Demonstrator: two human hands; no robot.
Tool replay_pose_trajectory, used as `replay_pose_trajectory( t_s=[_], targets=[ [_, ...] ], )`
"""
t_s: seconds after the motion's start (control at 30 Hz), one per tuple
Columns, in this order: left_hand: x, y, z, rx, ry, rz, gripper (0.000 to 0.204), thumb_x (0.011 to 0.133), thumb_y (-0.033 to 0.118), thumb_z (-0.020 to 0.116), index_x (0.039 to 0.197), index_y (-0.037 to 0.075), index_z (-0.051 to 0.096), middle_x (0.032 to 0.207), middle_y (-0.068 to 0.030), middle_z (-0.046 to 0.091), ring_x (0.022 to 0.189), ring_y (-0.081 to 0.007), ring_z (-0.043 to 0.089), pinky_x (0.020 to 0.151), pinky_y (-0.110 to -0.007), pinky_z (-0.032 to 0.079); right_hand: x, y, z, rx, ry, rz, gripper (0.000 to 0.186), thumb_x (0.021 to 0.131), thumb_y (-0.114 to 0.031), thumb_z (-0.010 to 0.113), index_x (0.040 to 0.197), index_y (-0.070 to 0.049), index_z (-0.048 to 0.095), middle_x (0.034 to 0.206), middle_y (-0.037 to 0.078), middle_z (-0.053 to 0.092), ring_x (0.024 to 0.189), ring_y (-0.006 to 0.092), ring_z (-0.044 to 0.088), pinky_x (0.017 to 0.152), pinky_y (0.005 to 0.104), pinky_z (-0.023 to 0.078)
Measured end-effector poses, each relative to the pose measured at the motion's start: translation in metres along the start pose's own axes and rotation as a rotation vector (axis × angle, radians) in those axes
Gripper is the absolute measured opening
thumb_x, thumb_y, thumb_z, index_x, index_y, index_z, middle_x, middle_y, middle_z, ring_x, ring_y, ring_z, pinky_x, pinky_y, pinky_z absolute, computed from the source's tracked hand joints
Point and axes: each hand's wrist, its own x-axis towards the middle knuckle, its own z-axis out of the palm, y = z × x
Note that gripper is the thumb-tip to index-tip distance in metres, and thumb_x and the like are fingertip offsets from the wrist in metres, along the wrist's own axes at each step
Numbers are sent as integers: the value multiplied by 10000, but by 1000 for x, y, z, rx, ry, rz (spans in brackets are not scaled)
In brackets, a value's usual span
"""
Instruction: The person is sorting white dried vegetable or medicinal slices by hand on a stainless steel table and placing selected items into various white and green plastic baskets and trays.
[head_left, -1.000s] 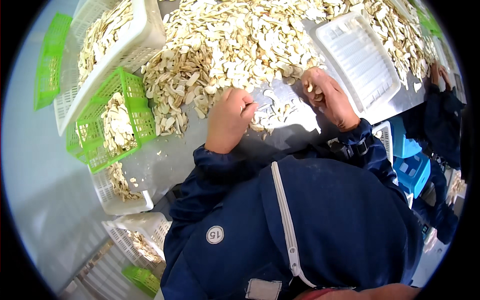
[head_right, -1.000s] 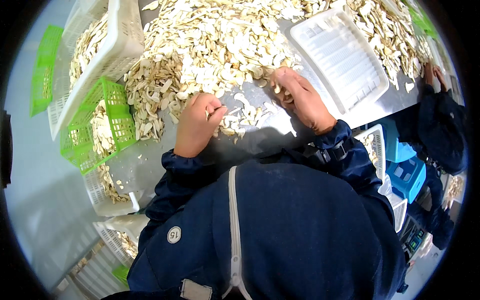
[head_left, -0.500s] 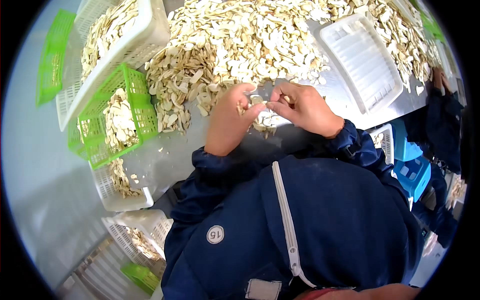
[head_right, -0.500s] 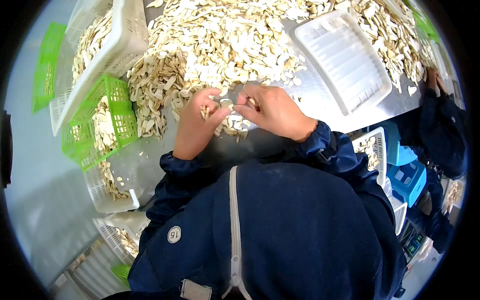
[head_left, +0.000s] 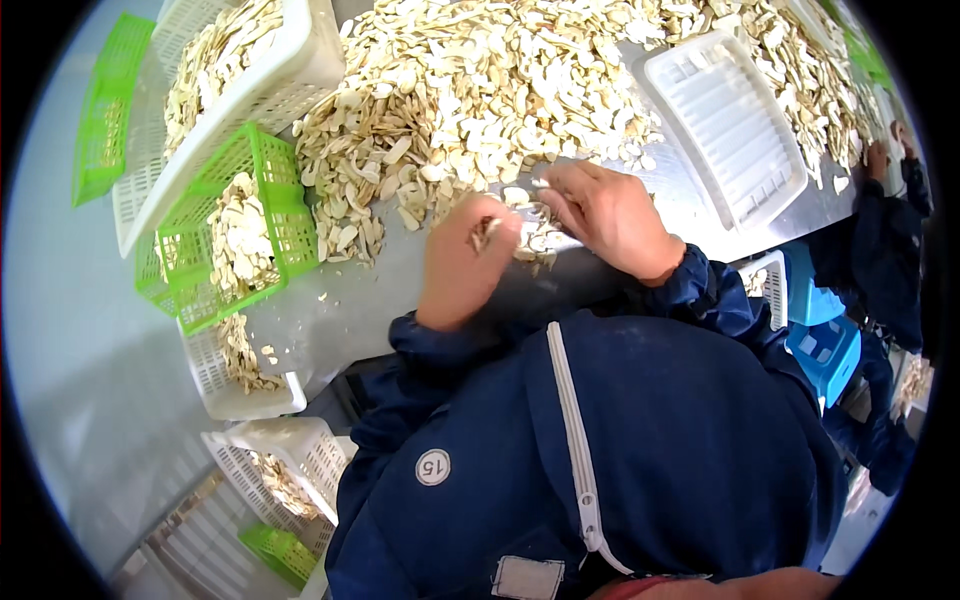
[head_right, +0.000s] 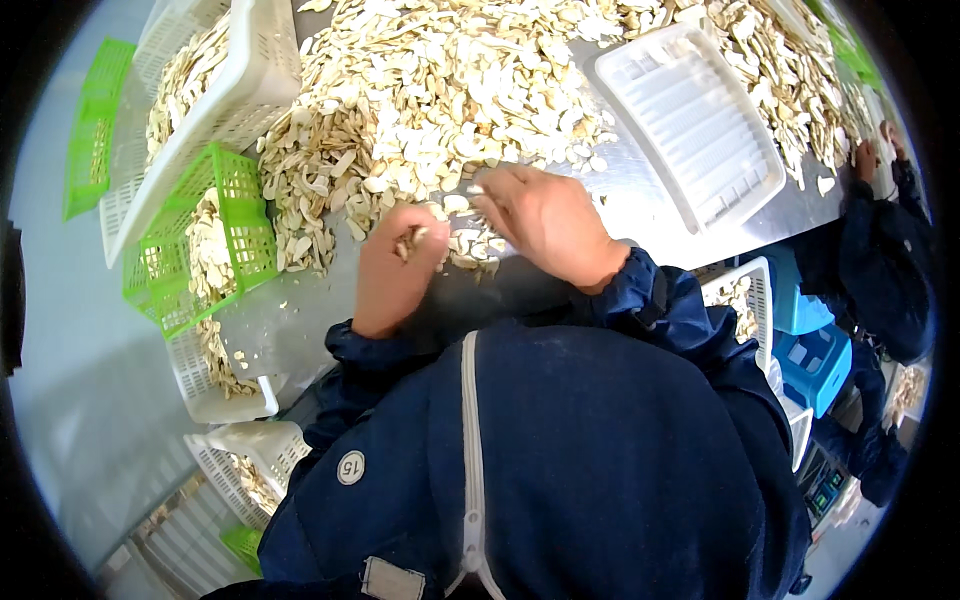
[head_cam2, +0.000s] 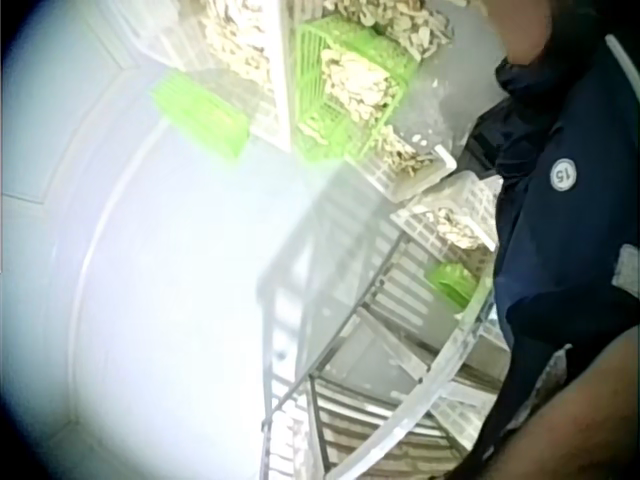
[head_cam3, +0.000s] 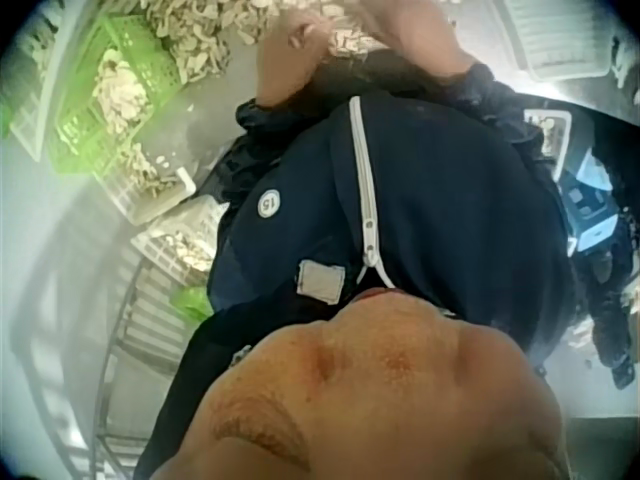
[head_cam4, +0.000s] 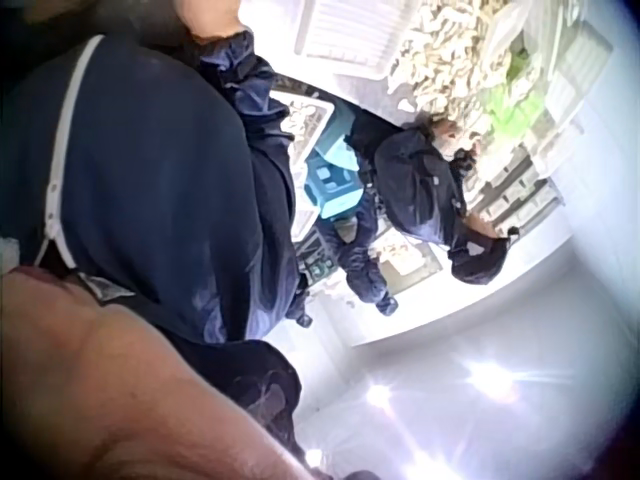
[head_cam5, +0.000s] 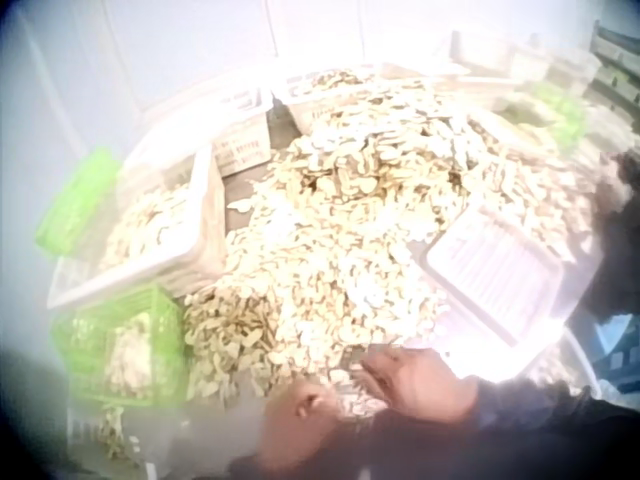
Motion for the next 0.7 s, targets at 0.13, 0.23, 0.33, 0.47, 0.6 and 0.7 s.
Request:
replay_pose_trajectory(
  t_s=[0.13, 0.23, 0.33, 0.47, 0.6, 0.7],
  targets=[
    [-14, -4, -28, -688, 43, -374, 139, 1001, 171, 580, 1090, 66, 599, 804, -56, 617, 545, -84, 462, 451, -205, 323, 2, 3, 9, 7, 3, -28, 325, 945, -255, 671, 1215, -79, 634, 884, 169, 692, 779, 368, 678, 662, 438, 539],
    [-18, -7, -37, -959, 56, -399, 211, 1026, 226, 520, 1142, 57, 570, 769, -58, 590, 509, -87, 461, 369, -202, 284, 9, -4, 16, 4, -93, -53, 321, 944, -255, 681, 1216, -89, 642, 909, 170, 699, 794, 365, 680, 675, 428, 543],
    [-20, -5, -37, -1080, 89, -345, 223, 1034, 248, 509, 1146, 62, 560, 761, -56, 586, 514, -96, 458, 369, -202, 289, 10, 7, 27, 9, -17, -52, 201, 993, -265, 606, 1085, -88, 625, 887, 128, 684, 785, 308, 672, 664, 408, 528],
    [-10, -18, -36, -654, -11, -340, 209, 1033, 259, 540, 1046, 62, 607, 830, -31, 592, 640, -103, 518, 423, -231, 344, 6, 14, -1, 1017, -191, 400, 260, 1051, -327, 563, 1025, -75, 620, 917, -21, 599, 757, 60, 506, 592, 245, 435],
    [9, -6, -15, 305, 44, -45, 150, 953, 193, 648, 1055, 84, 662, 917, -67, 634, 830, -242, 633, 690, -368, 499, -10, 33, -13, 1531, -308, 516, 268, 1040, -320, 602, 994, -56, 612, 915, -17, 606, 754, 35, 487, 653, 211, 403],
    [12, 1, -9, 563, 37, 63, 190, 904, 151, 667, 1090, 116, 668, 964, -147, 646, 910, -366, 628, 763, -436, 513, -6, 14, -14, 859, -386, 522, 289, 1048, -327, 585, 964, -53, 620, 875, -22, 607, 755, 65, 522, 677, 225, 428]
  ],
)
